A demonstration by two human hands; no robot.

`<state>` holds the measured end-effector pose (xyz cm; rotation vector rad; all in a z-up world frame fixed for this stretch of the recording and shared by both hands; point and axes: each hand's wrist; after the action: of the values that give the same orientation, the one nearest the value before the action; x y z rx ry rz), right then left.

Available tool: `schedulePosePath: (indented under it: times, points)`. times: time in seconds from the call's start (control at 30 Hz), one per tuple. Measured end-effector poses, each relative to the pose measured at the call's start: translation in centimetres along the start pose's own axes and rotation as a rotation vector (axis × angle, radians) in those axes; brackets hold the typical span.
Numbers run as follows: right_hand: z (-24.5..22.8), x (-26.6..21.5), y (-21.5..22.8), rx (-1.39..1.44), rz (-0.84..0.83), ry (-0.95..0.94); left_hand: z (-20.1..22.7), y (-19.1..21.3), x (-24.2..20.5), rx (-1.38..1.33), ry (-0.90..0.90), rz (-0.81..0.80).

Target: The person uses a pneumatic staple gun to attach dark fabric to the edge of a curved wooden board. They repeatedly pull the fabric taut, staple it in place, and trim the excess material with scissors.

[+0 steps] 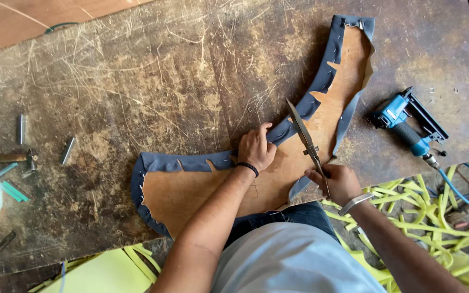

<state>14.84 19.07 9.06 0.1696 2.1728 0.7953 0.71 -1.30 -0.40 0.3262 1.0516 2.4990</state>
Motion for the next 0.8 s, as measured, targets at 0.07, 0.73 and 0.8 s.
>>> schedulePosePath:
  times: [0.07, 0.73, 0.8]
  points:
    - [0.2, 0.4, -0.1, -0.037, 0.009, 0.105, 0.1, -0.3, 0.1, -0.008, -0.043, 0.013]
    - [1.6, 3.4, 0.8, -0.285, -0.127, 0.097, -0.2, -0.6, -0.1, -0.049, -0.094, 0.095]
    - [1.3, 3.4, 0.3, -0.161, -0.119, -0.034, -0.3, -0.4, -0.1, -0.042, -0.052, 0.074]
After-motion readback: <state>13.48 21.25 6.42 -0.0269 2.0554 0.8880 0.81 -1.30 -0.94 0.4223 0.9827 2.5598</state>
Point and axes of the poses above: each hand's wrist, its own x-axis towards the middle knuckle, its own y-axis out of the back of the hand, z = x × y, and after that the axes turned 2 degrees about z, right-handed
